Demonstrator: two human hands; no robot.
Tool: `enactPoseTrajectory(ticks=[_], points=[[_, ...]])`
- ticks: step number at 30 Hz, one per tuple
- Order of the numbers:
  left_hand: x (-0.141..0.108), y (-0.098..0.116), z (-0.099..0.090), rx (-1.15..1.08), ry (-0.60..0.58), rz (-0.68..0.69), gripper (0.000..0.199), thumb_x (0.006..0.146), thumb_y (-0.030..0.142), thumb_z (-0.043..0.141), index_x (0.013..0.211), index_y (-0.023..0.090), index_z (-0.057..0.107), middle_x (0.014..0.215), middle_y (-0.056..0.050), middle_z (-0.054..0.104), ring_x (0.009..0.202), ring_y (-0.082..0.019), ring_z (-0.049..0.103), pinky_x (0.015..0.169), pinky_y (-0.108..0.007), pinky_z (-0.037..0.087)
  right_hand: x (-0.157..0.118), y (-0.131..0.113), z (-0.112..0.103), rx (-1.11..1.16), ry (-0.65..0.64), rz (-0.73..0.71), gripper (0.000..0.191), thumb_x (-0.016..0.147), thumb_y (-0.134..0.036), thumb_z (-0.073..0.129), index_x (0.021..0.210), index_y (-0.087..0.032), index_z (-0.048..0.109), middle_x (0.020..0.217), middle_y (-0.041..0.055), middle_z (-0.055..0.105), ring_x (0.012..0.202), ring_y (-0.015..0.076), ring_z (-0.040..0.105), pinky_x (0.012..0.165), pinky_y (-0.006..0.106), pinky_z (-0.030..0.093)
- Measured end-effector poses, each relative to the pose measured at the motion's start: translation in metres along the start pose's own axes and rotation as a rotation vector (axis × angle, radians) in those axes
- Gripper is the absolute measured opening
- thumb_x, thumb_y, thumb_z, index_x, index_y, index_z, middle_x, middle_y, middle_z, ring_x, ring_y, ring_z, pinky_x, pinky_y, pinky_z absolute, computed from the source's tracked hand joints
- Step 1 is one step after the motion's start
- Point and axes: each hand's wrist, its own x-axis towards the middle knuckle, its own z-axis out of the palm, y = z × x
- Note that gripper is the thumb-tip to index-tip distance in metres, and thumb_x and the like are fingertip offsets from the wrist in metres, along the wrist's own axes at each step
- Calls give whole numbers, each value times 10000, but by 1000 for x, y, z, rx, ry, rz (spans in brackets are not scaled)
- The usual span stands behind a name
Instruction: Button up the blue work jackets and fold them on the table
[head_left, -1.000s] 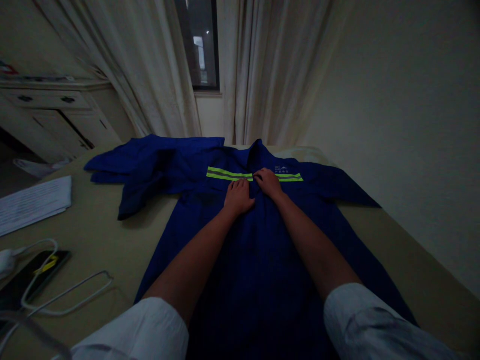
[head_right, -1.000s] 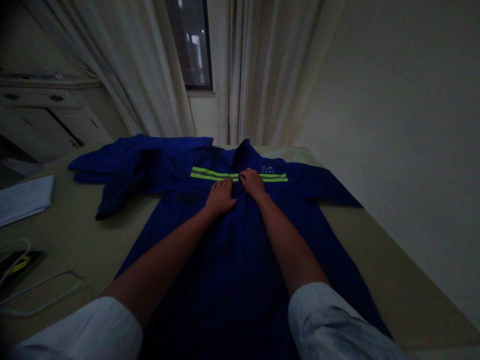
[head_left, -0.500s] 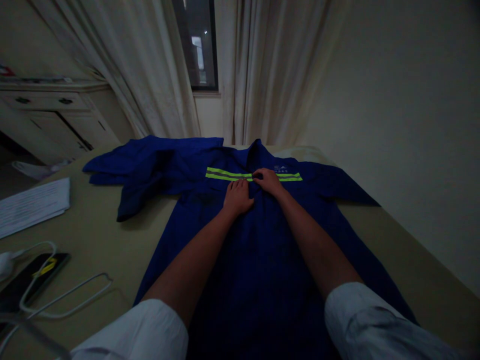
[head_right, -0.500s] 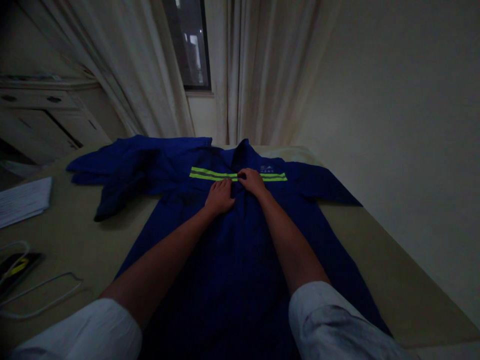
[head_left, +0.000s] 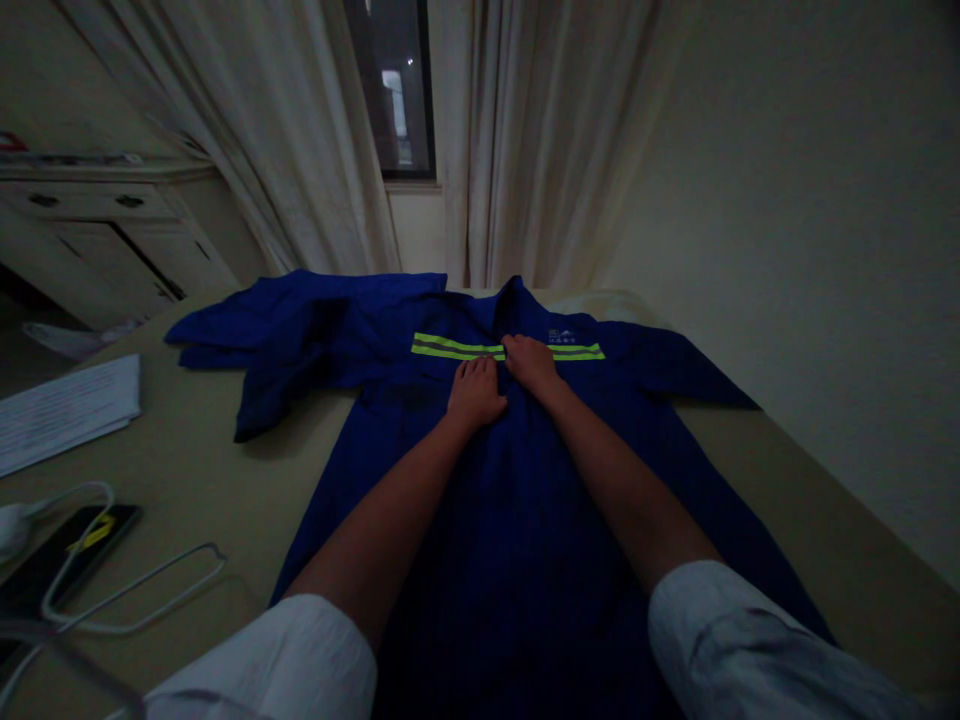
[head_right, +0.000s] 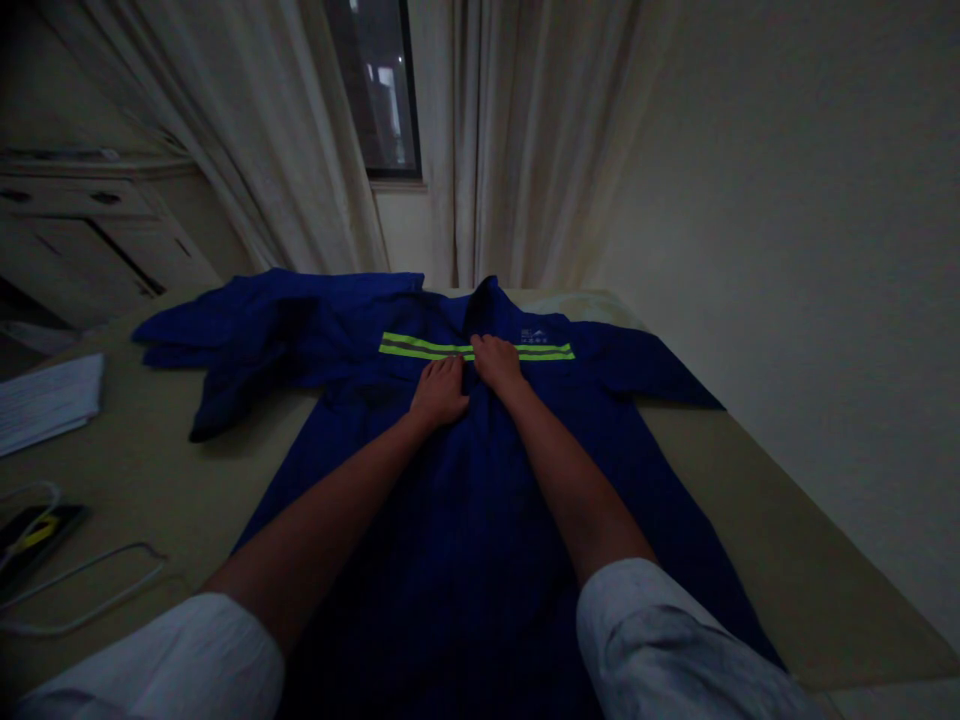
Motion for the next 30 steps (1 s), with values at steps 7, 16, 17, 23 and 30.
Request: enactPoseTrajectory(ticks=[7, 16, 17, 23, 30], points=[[-1, 2, -3, -6, -9, -1, 629, 930, 442, 519, 1467, 117, 483, 1538, -191, 535, 1439, -322, 460, 1243, -454, 276, 8, 7, 9, 1, 86, -72, 308, 1058, -147, 393, 1254, -137, 630, 1182, 180, 683, 1092, 283, 638, 919, 360, 457], [-2, 2, -5, -34, -30, 51, 633, 956, 505, 522, 1530, 247, 451, 1592, -147, 473, 1491, -358, 393, 1243, -593, 267, 23, 32, 36, 462, 183, 74, 132, 969, -279, 666, 971, -167, 736, 1018, 98, 691, 964, 225, 633, 894, 321, 470], [-3, 3, -6, -37, -37, 82, 614, 968, 507, 512, 1542, 299, 442, 1610, -127, 454, 1504, -369, 375, 1233, -641, 258, 25, 35, 37, 486, 178, 80, 129, 949, -283, 693, 934, -164, 742, 987, 89, 687, 944, 220, 631, 892, 321, 473], [-6, 3, -8, -3, -140, 233, 493, 1013, 502, 454, 1490, 403, 530, 1620, -76, 449, 1535, -392, 320, 1187, -805, 163, 23, 38, 19, 414, 140, -106, 96, 920, -234, 738, 862, -157, 731, 1061, 84, 653, 972, 205, 624, 872, 294, 473], [-8, 6, -12, -8, 0, 180, 461, 979, 277, 455, 1432, 242, 534, 1497, -141, 531, 1340, -316, 536, 1203, -606, 330, 1, 29, -10, 217, 49, -114, 97, 1002, -255, 667, 981, -171, 713, 1158, 91, 629, 1002, 200, 632, 819, 270, 468]])
